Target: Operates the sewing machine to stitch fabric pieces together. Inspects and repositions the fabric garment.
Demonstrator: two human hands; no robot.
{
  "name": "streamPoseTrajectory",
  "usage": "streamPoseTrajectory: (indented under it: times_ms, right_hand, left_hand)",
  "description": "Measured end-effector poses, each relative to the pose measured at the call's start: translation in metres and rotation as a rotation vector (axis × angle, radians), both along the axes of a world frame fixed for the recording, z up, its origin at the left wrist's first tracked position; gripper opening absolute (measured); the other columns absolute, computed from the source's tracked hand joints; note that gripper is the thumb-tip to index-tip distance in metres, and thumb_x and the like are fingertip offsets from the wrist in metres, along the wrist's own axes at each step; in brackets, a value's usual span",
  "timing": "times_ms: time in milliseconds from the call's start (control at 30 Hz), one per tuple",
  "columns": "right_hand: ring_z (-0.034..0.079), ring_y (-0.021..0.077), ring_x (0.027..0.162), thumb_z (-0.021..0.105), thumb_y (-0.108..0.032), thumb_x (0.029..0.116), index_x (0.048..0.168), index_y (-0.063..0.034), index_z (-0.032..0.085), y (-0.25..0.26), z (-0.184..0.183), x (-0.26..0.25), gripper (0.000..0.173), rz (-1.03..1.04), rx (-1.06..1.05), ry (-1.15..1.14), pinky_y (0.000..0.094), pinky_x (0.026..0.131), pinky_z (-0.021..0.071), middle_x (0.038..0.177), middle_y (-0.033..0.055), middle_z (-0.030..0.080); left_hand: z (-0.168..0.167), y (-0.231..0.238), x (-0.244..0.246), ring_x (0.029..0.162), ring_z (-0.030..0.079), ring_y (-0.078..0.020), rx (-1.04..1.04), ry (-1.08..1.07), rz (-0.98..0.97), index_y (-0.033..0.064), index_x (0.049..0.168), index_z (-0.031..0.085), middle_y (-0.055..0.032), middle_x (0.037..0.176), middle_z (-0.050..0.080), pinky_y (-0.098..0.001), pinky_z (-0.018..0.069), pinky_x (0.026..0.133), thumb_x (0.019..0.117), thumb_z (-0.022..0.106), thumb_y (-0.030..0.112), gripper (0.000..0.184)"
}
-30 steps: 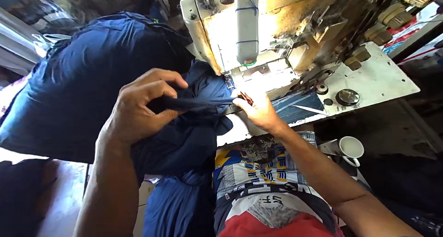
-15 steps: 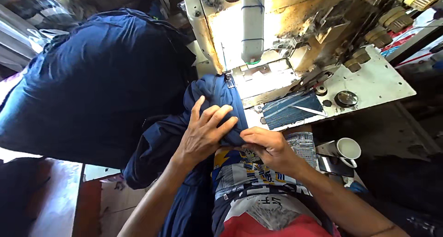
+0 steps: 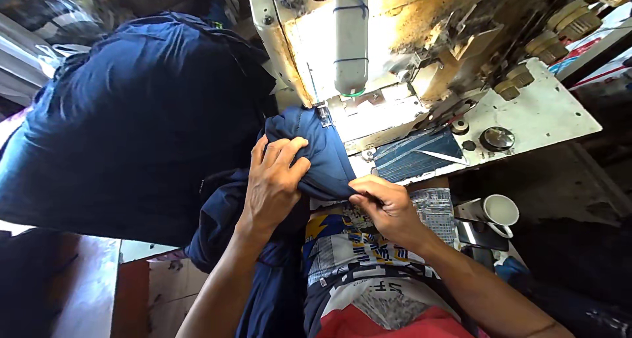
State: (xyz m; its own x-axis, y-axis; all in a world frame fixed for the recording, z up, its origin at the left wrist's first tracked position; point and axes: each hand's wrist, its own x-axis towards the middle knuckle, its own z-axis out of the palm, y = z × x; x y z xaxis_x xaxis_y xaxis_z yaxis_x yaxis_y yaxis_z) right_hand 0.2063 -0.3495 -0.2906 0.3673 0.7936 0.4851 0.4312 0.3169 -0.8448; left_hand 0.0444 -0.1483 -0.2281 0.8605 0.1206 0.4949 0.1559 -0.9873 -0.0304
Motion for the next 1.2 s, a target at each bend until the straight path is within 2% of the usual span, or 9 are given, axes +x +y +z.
streamPoseTrajectory:
  times_ms: [133, 300, 467, 567, 733, 900, 1000, 1100, 1200]
  right_hand:
    - [0.067, 0.0060, 0.086, 0.063, -0.014, 0.1017, 0.101, -0.0036, 0.075, 0.018, -0.001, 0.004, 0.016, -0.051, -0.045, 0.032, 0.0224, 0.077, 0.0575, 0.104, 0.0048, 0.073]
    - [0.066, 0.0073, 0.082, 0.066, -0.011, 0.0989, 0.105, -0.0068, 0.074, 0.043, 0.000, 0.011, 0.012, -0.102, -0.074, 0.075, 0.0266, 0.073, 0.0579, 0.103, 0.0015, 0.072]
    - [0.064, 0.0080, 0.076, 0.067, -0.008, 0.0975, 0.110, -0.0066, 0.072, 0.060, 0.008, 0.017, 0.014, -0.102, -0.044, 0.096, 0.0265, 0.068, 0.0570, 0.097, 0.0018, 0.071]
    - [0.066, 0.0089, 0.080, 0.066, -0.006, 0.0978, 0.111, -0.0063, 0.072, 0.067, 0.011, 0.018, 0.015, -0.096, -0.034, 0.106, 0.0270, 0.071, 0.0582, 0.099, 0.0028, 0.071]
    - [0.068, 0.0102, 0.084, 0.065, -0.004, 0.0980, 0.111, -0.0054, 0.071, 0.074, 0.010, 0.020, 0.015, -0.105, 0.006, 0.096, 0.0278, 0.075, 0.0593, 0.102, 0.0042, 0.072]
    - [0.067, 0.0106, 0.082, 0.066, -0.004, 0.0972, 0.111, -0.0055, 0.071, 0.078, 0.007, 0.021, 0.015, -0.120, 0.036, 0.104, 0.0276, 0.072, 0.0588, 0.102, 0.0045, 0.072]
    - [0.068, 0.0106, 0.083, 0.066, -0.003, 0.0968, 0.110, -0.0053, 0.072, 0.076, 0.008, 0.020, 0.015, -0.125, 0.052, 0.099, 0.0271, 0.073, 0.0592, 0.104, 0.0045, 0.072]
    - [0.069, 0.0098, 0.085, 0.067, -0.004, 0.0967, 0.116, -0.0084, 0.075, 0.059, 0.013, 0.021, 0.021, -0.146, 0.022, 0.076, 0.0277, 0.074, 0.0609, 0.112, 0.0024, 0.074]
    - [0.063, 0.0076, 0.070, 0.067, -0.003, 0.0965, 0.117, -0.0079, 0.074, 0.030, 0.025, 0.029, 0.022, -0.189, 0.063, 0.054, 0.0242, 0.059, 0.0548, 0.109, 0.0039, 0.073]
  left_hand:
    - [0.005, 0.014, 0.011, 0.127, 0.058, -0.0326, 0.001, -0.028, 0.019, 0.0074, 0.090, 0.072, -0.0113, 0.134, 0.064, -0.0553, 0.0408, 0.110, 0.0914, 0.064, 0.009, 0.008]
    - [0.010, 0.028, 0.022, 0.128, 0.057, -0.0324, -0.031, -0.054, 0.028, 0.0049, 0.093, 0.072, -0.0124, 0.136, 0.063, -0.0505, 0.0481, 0.103, 0.0929, 0.061, 0.006, 0.012]
    - [0.011, 0.032, 0.025, 0.127, 0.057, -0.0286, -0.091, -0.124, 0.035, 0.0074, 0.104, 0.075, -0.0109, 0.136, 0.062, -0.0456, 0.0484, 0.103, 0.0936, 0.060, 0.004, 0.018]
    - [0.012, 0.031, 0.026, 0.128, 0.055, -0.0274, -0.127, -0.150, 0.035, 0.0089, 0.110, 0.075, -0.0096, 0.138, 0.060, -0.0444, 0.0475, 0.104, 0.0923, 0.060, 0.002, 0.024]
    - [0.011, 0.028, 0.026, 0.130, 0.054, -0.0266, -0.176, -0.169, 0.033, 0.0105, 0.112, 0.075, -0.0089, 0.141, 0.058, -0.0434, 0.0468, 0.106, 0.0896, 0.061, 0.004, 0.028]
    - [0.000, 0.025, 0.026, 0.131, 0.053, -0.0262, -0.200, -0.181, 0.050, 0.0137, 0.109, 0.076, -0.0070, 0.142, 0.058, -0.0440, 0.0469, 0.105, 0.0879, 0.064, 0.012, 0.025]
    - [-0.010, 0.024, 0.027, 0.132, 0.052, -0.0276, -0.194, -0.194, 0.051, 0.0143, 0.107, 0.077, -0.0077, 0.141, 0.059, -0.0461, 0.0445, 0.107, 0.0880, 0.063, 0.015, 0.023]
    - [-0.012, 0.023, 0.025, 0.135, 0.049, -0.0285, -0.213, -0.189, 0.034, 0.0166, 0.108, 0.077, -0.0079, 0.143, 0.058, -0.0484, 0.0419, 0.111, 0.0860, 0.065, 0.020, 0.025]
    - [-0.007, 0.020, 0.020, 0.140, 0.045, -0.0289, -0.252, -0.176, -0.018, 0.0198, 0.109, 0.077, -0.0065, 0.146, 0.056, -0.0518, 0.0364, 0.117, 0.0897, 0.070, 0.048, 0.035]
